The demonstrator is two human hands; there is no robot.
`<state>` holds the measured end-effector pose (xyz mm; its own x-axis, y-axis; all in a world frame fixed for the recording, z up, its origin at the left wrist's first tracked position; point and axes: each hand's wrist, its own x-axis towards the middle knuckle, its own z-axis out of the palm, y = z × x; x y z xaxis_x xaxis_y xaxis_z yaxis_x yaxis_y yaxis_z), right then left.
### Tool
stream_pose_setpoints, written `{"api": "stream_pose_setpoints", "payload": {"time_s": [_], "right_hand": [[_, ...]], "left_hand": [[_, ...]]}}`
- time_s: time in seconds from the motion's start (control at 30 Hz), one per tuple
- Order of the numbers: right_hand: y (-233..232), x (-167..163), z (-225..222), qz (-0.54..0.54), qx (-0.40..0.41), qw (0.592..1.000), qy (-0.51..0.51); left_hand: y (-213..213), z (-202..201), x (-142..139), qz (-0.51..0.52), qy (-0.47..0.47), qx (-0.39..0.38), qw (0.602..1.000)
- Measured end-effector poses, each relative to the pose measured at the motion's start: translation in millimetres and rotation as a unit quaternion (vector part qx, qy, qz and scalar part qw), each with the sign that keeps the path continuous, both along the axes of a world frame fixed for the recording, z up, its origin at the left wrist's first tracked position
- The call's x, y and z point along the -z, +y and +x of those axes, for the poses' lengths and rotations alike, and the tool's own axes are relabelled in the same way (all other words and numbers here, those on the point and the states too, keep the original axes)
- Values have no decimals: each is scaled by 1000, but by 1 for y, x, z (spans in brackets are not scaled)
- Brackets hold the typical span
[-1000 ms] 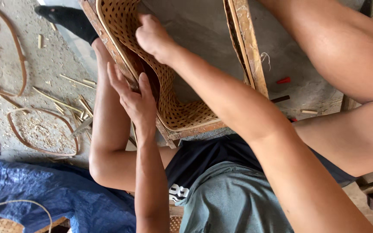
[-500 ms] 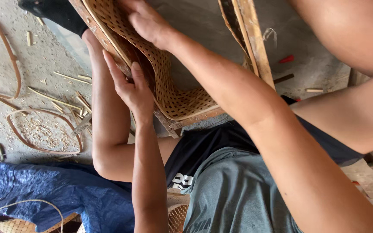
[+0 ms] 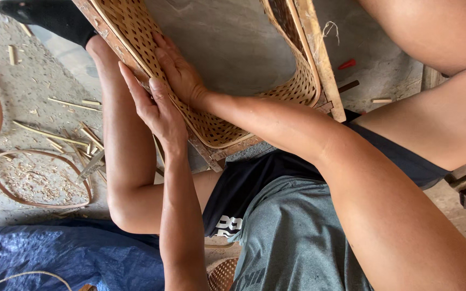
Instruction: The person sits on the floor with a woven bamboo basket on their lap and fits a thin bamboo strip along the basket's rim, pressing and tucking it into place around the edges. They reposition the basket repeatedly and use a knife to trim the strip before pressing the rim down.
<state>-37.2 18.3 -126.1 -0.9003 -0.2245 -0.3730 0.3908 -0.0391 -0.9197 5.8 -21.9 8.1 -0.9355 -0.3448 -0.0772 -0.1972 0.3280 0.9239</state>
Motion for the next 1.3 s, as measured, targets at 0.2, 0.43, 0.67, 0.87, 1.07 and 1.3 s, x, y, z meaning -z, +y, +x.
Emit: {"api": "stream_pose_setpoints", "payload": {"time_s": [0.2,0.43,0.67,0.87,1.07,1.3], "right_hand": [[-1,4,2,-21,-34,999,-16],[25,-14,13,40,-85,992,-86],[22,-20,-20,-47,-106,989,-86],[39,-50,-45,179,-163,969,50],[174,-146,-64,339,-121,806,471],[246,-166,-89,406,-107,857,300]], "left_hand": [[2,-2,3,-173,-40,29,984],[7,-10,-1,-221,-59,1,973],[8,-15,-11,-231,-56,7,971],[8,-19,-23,-174,-53,6,983],[15,-28,-44,-264,-38,2,964],[66,-40,-17,-381,74,58,920]]}}
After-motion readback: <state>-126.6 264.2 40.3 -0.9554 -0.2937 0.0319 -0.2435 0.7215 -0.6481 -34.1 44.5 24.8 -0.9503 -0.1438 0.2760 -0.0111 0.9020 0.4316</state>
